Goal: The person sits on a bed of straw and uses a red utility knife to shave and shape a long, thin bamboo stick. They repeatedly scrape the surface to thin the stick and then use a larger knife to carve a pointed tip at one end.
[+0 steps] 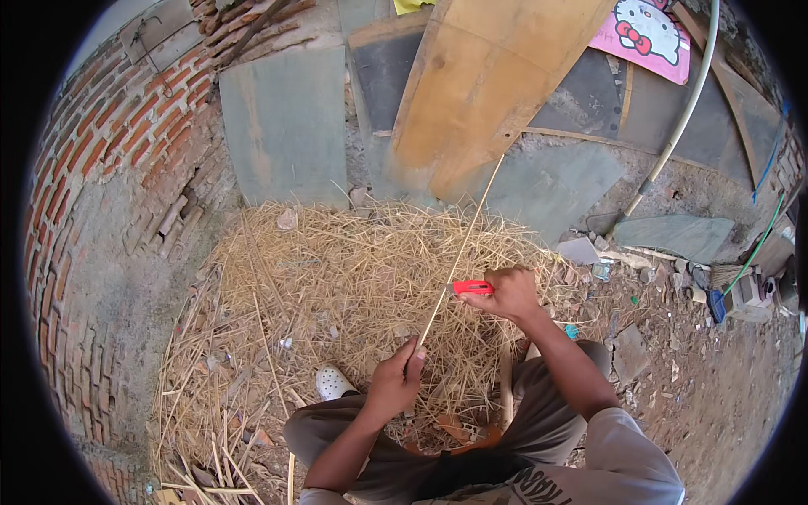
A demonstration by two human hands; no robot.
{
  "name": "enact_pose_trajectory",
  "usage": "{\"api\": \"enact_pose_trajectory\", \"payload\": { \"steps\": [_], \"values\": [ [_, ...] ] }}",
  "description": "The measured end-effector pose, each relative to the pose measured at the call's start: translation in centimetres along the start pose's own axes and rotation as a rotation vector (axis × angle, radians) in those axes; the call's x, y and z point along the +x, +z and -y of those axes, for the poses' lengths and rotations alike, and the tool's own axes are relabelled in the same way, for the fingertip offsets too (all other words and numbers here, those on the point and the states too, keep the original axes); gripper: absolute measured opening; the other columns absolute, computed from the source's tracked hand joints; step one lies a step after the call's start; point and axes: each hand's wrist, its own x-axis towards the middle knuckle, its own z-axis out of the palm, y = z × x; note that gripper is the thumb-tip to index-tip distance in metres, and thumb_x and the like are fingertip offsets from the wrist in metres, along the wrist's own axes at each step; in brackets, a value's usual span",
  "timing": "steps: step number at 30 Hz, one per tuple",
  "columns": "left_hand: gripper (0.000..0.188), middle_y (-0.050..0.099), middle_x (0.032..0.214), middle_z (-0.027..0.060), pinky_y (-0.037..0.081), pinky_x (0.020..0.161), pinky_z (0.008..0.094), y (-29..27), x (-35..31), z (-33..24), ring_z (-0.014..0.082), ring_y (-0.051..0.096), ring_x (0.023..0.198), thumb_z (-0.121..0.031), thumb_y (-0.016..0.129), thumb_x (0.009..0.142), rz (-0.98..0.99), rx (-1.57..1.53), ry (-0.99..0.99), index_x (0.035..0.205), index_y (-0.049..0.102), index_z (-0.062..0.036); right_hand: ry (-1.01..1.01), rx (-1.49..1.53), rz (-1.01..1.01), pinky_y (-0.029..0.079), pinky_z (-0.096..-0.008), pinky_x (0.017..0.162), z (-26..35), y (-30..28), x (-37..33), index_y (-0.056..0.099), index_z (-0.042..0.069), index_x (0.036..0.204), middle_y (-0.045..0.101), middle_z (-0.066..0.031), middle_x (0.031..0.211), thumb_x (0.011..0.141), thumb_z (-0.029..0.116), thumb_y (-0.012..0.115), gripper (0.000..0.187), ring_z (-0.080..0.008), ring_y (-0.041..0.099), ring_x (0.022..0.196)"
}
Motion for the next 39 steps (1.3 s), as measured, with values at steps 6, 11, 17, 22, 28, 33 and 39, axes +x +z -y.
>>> {"api": "enact_pose_trajectory", "payload": {
  "steps": [6, 11, 17, 22, 28, 33, 39],
  "values": [
    [0.037, 0.059, 0.068, 0.0199, 0.047, 0.054, 0.0381, 0.3, -0.5, -0.5, 0.0321, 0.062, 0.056, -0.024, 0.054, 0.097, -0.035, 0.113, 0.03, 0.128, 0.055, -0.0034, 0.115, -0.004, -0.043, 0.04, -0.0358, 0.04, -0.2, 0.2, -0.2, 0.057, 0.012, 0.051, 0.047, -0.0038, 0.04, 0.075, 0.071, 0.062, 0.064, -0.0224, 0.048, 0.034],
    [0.037, 0.059, 0.068, 0.0207, 0.047, 0.054, 0.0399, 0.3, -1.8, -0.1, 0.0342, 0.062, 0.057, -0.023, 0.053, 0.097, -0.025, 0.15, 0.072, 0.129, 0.054, -0.0046, 0.091, -0.07, -0.012, 0.042, -0.0349, 0.041, -1.9, 0.1, -0.4, 0.059, 0.012, 0.053, 0.048, -0.004, 0.04, 0.075, 0.074, 0.059, 0.065, -0.0208, 0.05, 0.035],
    [0.036, 0.06, 0.076, 0.0167, 0.048, 0.065, 0.0289, 0.6, -6.0, 0.6, 0.014, 0.056, 0.065, -0.02, 0.051, 0.099, 0.014, 0.132, -0.099, 0.129, 0.054, -0.0009, 0.131, -0.038, 0.15, 0.044, -0.0337, 0.041, -0.4, 0.3, -1.4, 0.062, 0.014, 0.054, 0.051, -0.0042, 0.042, 0.075, 0.077, 0.055, 0.067, -0.0202, 0.053, 0.037],
    [0.035, 0.06, 0.069, 0.0198, 0.048, 0.056, 0.0328, 0.9, -10.4, -1.8, 0.0239, 0.063, 0.057, -0.024, 0.052, 0.099, 0.017, 0.083, -0.134, 0.126, 0.057, -0.0021, 0.231, -0.093, 0.07, 0.044, -0.0366, 0.04, -2.7, -0.3, -1.5, 0.064, 0.013, 0.055, 0.05, -0.005, 0.04, 0.076, 0.074, 0.057, 0.065, -0.0211, 0.053, 0.036],
    [0.033, 0.06, 0.069, 0.018, 0.049, 0.059, 0.031, 0.9, -15.7, -3.5, 0.0199, 0.062, 0.059, -0.024, 0.052, 0.099, 0.009, 0.078, -0.197, 0.122, 0.06, -0.0015, 0.274, -0.082, -0.051, 0.048, -0.0395, 0.044, -4.5, -0.6, -1.6, 0.068, 0.012, 0.06, 0.054, -0.0077, 0.044, 0.076, 0.074, 0.056, 0.065, -0.025, 0.059, 0.042],
    [0.036, 0.064, 0.084, 0.0142, 0.048, 0.065, 0.0302, 0.9, -21.1, -2.0, 0.0198, 0.061, 0.069, -0.028, 0.051, 0.1, 0.109, 0.102, -0.183, 0.126, 0.058, -0.0044, 0.645, -0.186, -0.033, 0.051, -0.0425, 0.052, -8.4, -2.5, -1.0, 0.07, 0.008, 0.065, 0.06, -0.0126, 0.053, 0.077, 0.078, 0.052, 0.073, -0.0303, 0.065, 0.053],
    [0.038, 0.058, 0.065, 0.0061, 0.039, 0.047, 0.0234, -0.4, -22.3, -3.6, 0.0096, 0.048, 0.046, -0.029, 0.037, 0.105, 0.147, -0.415, -0.483, 0.126, 0.055, -0.0023, 0.654, 0.036, 0.036, 0.051, -0.0449, 0.054, -4.8, -4.2, -0.1, 0.07, 0.007, 0.072, 0.063, -0.0158, 0.061, 0.082, 0.074, 0.05, 0.071, -0.0344, 0.065, 0.061]
  ]
}}
